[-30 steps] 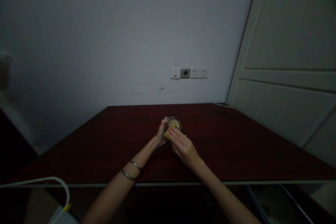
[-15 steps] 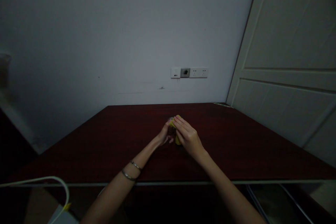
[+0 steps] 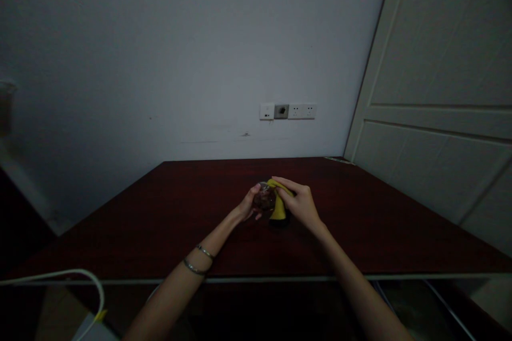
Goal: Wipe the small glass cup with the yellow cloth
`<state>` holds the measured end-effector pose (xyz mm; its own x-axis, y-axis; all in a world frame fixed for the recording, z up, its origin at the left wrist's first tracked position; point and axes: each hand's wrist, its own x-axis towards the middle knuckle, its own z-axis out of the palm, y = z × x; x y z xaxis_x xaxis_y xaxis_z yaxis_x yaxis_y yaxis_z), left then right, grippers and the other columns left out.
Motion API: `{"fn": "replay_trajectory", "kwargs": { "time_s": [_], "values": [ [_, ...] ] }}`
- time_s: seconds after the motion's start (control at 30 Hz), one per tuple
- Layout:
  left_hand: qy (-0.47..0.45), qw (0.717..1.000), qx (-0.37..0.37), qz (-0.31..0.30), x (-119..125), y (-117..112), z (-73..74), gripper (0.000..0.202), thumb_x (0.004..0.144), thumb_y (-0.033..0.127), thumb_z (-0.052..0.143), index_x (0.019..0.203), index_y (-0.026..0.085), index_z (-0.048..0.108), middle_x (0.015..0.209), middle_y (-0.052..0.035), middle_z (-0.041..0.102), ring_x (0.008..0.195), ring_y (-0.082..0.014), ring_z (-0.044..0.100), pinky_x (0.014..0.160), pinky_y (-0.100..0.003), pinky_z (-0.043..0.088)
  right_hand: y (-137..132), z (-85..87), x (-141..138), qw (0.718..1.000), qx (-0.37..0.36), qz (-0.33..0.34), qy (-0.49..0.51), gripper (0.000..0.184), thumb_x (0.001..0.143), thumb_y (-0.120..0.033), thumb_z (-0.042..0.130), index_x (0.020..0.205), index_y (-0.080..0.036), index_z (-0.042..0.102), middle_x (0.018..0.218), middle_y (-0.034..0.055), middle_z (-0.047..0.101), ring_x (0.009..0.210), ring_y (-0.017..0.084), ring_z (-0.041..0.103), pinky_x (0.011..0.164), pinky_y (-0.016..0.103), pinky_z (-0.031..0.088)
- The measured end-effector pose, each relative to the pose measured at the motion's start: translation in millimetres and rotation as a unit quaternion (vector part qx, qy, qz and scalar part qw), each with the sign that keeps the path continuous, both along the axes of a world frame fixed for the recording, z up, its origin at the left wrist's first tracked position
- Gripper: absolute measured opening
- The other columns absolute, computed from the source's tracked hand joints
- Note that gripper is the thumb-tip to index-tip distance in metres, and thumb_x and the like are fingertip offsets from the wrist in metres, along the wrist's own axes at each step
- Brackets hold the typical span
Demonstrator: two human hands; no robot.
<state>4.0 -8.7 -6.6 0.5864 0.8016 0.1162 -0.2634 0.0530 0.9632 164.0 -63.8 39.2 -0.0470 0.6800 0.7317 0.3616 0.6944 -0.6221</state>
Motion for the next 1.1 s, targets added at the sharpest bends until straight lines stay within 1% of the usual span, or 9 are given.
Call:
{"fn": "replay_trajectory", "kwargs": {
  "time_s": [0.13, 0.3, 0.4, 0.53, 0.67, 0.8, 0.9, 1.0, 1.1],
  "values": [
    [-0.013, 0.999, -0.037, -0.014, -2, -3, 4.4, 0.066, 0.070, 0.068, 0.034, 0.081, 0.009, 0.060, 0.046, -0.0003, 0.049, 0.027, -0.0044, 0.029, 0.026, -0.019, 0.029, 4, -1.6, 6, 0.995, -0.077, 0.031, 0.063, 0.027, 0.074, -0.025, 0.057, 0.098, -0.017, 0.067, 0.099, 0.0068, 0.068, 0.091, 0.023, 0.064, 0.083, 0.037, 0.052],
    [-0.045, 0.994, -0.093, -0.019, -5, -6, 13.3, 0.076, 0.070, 0.073, 0.020, 0.077, 0.008, 0.060, 0.054, -0.0093, 0.060, 0.024, -0.0047, 0.028, 0.025, -0.021, 0.028, 5, -17.7, 4, 0.991, -0.078, 0.033, 0.101, 0.029, 0.075, -0.028, 0.057, 0.099, -0.016, 0.066, 0.100, 0.0076, 0.068, 0.091, 0.024, 0.064, 0.082, 0.039, 0.052],
    [-0.055, 0.991, -0.116, -0.020, -6, -6, 16.2, 0.079, 0.068, 0.075, 0.018, 0.073, 0.008, 0.059, 0.052, -0.0108, 0.060, 0.023, -0.0056, 0.028, 0.023, -0.022, 0.028, 2, -29.7, -3, 0.995, -0.032, 0.007, 0.099, 0.029, 0.078, -0.025, 0.054, 0.105, -0.018, 0.064, 0.107, 0.0074, 0.065, 0.097, 0.023, 0.062, 0.088, 0.041, 0.049],
    [-0.079, 0.987, -0.141, -0.014, -5, -5, 17.0, 0.078, 0.066, 0.076, 0.020, 0.070, 0.009, 0.059, 0.051, -0.0096, 0.060, 0.022, -0.0050, 0.025, 0.022, -0.022, 0.029, -5, -38.5, -12, 0.995, 0.089, -0.026, 0.028, 0.032, 0.080, -0.016, 0.050, 0.109, -0.022, 0.061, 0.115, 0.0059, 0.060, 0.108, 0.021, 0.056, 0.095, 0.042, 0.044],
    [-0.130, 0.976, -0.172, 0.027, -4, -5, 17.8, 0.071, 0.066, 0.075, 0.028, 0.065, 0.010, 0.058, 0.040, -0.0018, 0.051, 0.022, -0.0049, 0.024, 0.022, -0.021, 0.027, -12, -42.4, -18, 0.978, 0.185, -0.020, -0.094, 0.043, 0.081, -0.008, 0.046, 0.120, -0.023, 0.051, 0.124, 0.0063, 0.054, 0.118, 0.020, 0.047, 0.099, 0.041, 0.041],
    [-0.122, 0.971, -0.196, 0.061, -3, -4, 17.7, 0.068, 0.067, 0.074, 0.031, 0.059, 0.011, 0.057, 0.032, 0.0021, 0.041, 0.021, -0.0058, 0.024, 0.022, -0.019, 0.023, -18, -43.9, -25, 0.960, 0.221, -0.030, -0.169, 0.047, 0.081, -0.005, 0.043, 0.126, -0.021, 0.045, 0.125, 0.0082, 0.053, 0.122, 0.021, 0.042, 0.099, 0.042, 0.042],
    [-0.120, 0.975, -0.177, 0.060, 0, -5, 16.6, 0.067, 0.068, 0.071, 0.034, 0.062, 0.010, 0.059, 0.037, -0.0007, 0.048, 0.025, -0.0076, 0.035, 0.027, -0.020, 0.028, -21, -42.1, -30, 0.948, 0.235, -0.031, -0.212, 0.047, 0.082, -0.005, 0.042, 0.127, -0.018, 0.043, 0.125, 0.0102, 0.052, 0.123, 0.021, 0.040, 0.099, 0.041, 0.042],
    [-0.150, 0.974, -0.151, 0.082, 4, -6, 13.9, 0.056, 0.073, 0.061, 0.041, 0.072, 0.009, 0.062, 0.058, -0.0070, 0.063, 0.048, -0.0128, 0.057, 0.044, -0.021, 0.044, -23, -38.9, -34, 0.940, 0.239, -0.026, -0.241, 0.046, 0.083, -0.006, 0.041, 0.128, -0.017, 0.042, 0.126, 0.0106, 0.051, 0.123, 0.021, 0.040, 0.100, 0.040, 0.041],
    [-0.130, 0.977, -0.153, 0.067, 6, -5, 8.4, 0.052, 0.075, 0.058, 0.044, 0.076, 0.009, 0.062, 0.067, -0.0092, 0.065, 0.059, -0.0160, 0.061, 0.053, -0.023, 0.047, -24, -35.3, -35, 0.941, 0.239, -0.032, -0.238, 0.047, 0.083, -0.007, 0.041, 0.129, -0.018, 0.041, 0.126, 0.0099, 0.051, 0.123, 0.021, 0.041, 0.100, 0.041, 0.041]
  ]
}}
